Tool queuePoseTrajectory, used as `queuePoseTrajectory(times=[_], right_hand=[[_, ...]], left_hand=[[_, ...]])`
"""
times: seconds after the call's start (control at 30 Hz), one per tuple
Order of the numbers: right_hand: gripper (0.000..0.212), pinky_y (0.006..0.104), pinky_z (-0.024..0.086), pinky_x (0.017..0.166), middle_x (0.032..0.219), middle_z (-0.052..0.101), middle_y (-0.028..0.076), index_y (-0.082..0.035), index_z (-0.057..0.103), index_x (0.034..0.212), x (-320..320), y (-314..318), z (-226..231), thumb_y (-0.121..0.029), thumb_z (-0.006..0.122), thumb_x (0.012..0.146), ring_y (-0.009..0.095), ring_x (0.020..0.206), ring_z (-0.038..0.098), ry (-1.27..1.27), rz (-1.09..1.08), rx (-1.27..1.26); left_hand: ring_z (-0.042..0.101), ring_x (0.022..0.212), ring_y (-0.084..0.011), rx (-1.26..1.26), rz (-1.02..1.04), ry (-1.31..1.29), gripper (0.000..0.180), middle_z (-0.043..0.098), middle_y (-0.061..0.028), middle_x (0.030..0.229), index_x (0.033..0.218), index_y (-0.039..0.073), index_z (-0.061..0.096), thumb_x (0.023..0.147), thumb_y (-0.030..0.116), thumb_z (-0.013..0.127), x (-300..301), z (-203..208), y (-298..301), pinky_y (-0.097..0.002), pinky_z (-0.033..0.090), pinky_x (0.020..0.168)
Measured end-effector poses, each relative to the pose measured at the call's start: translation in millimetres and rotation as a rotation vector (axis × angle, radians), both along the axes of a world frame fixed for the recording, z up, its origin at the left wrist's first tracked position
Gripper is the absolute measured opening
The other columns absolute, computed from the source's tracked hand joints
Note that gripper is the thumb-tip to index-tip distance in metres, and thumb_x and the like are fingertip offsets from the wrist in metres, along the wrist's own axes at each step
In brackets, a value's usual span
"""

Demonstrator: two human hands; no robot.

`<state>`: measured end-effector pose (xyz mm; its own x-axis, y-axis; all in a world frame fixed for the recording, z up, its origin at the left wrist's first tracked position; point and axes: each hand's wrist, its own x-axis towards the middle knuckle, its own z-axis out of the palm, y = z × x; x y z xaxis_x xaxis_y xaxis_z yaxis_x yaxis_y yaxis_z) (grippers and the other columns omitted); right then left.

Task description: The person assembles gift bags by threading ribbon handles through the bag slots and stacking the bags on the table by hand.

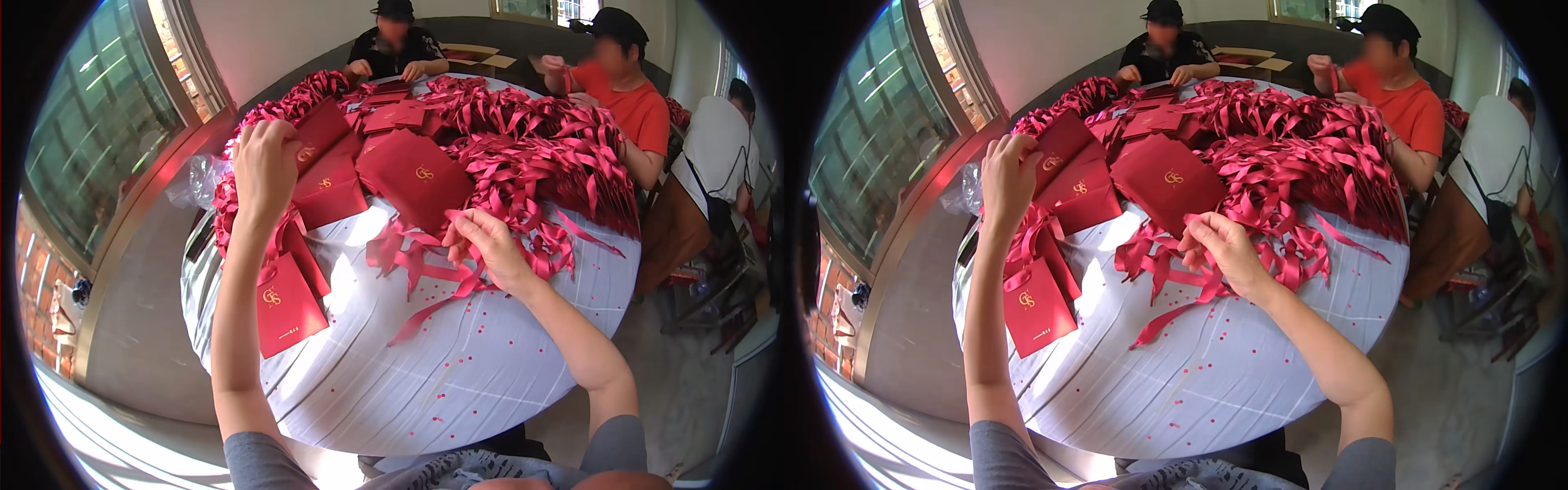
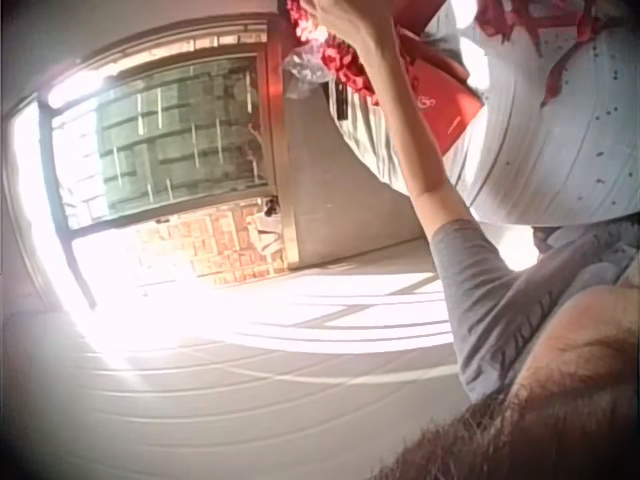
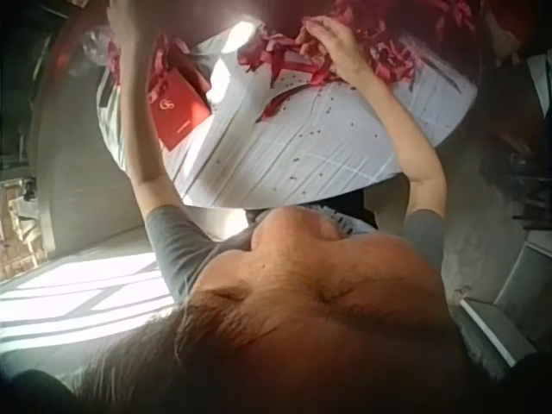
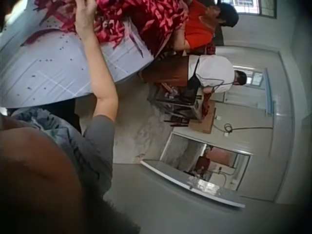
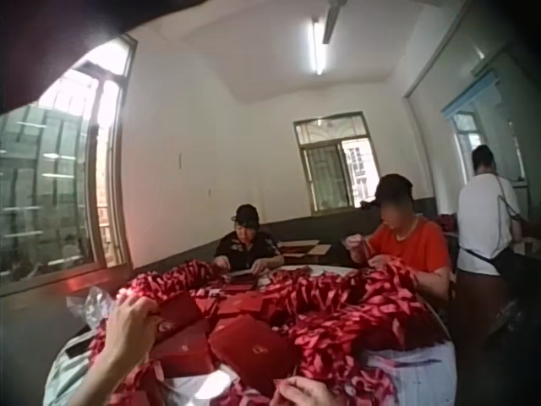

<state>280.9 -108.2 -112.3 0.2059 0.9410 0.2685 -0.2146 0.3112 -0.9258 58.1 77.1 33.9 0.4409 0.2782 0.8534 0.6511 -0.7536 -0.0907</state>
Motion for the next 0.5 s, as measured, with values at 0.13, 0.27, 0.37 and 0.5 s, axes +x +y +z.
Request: queuePoseTrajectory(times=[0.13,0.27,0.37,0.5], right_hand=[[0.014,0.024,0.043,0.051,0.078,0.058,0.006,-0.002,0.053,0.094,-10.6,-13.2,20.2,-0.014,0.045,0.095,0.011,0.058,0.054,0.014,-0.122,0.094],[0.015,0.0174,0.029,0.045,0.061,0.046,-0.001,-0.003,0.054,0.096,-36.6,-39.3,44.0,-0.011,0.043,0.095,0.003,0.05,0.04,-0.269,-0.193,0.166],[0.016,0.0267,0.042,0.058,0.076,0.059,0.005,0.001,0.06,0.102,-61.3,-40.4,44.8,-0.006,0.059,0.087,0.013,0.063,0.051,-0.715,-0.317,0.457],[0.024,0.0299,0.042,0.052,0.071,0.053,0.007,-0.005,0.066,0.099,-71.2,-48.9,51.3,-0.005,0.069,0.076,0.017,0.057,0.052,-0.986,-0.439,0.473]], left_hand=[[0.055,0.085,-0.0328,-0.244,-0.287,0.106,0.013,0.059,-0.0136,0.082,0.082,0.002,0.064,0.069,0.005,0.063,-25.2,-15.4,-76.3,-0.0424,0.045,0.073],[0.05,0.08,-0.0291,-0.403,-0.447,0.294,0.015,0.054,-0.0097,0.077,0.082,0.003,0.062,0.069,0.004,0.069,-36.4,-58.3,-132.5,-0.0383,0.043,0.072],[0.052,0.086,-0.0275,-0.279,-0.428,0.203,0.016,0.056,-0.0078,0.076,0.087,0.004,0.063,0.072,0.004,0.067,-34.1,-75.7,-150.7,-0.0389,0.043,0.077],[0.053,0.093,-0.0241,-0.24,-0.401,0.244,0.019,0.058,-0.0034,0.079,0.091,0.007,0.06,0.072,0.008,0.061,-39.4,-79.9,-150.5,-0.0443,0.036,0.093]])
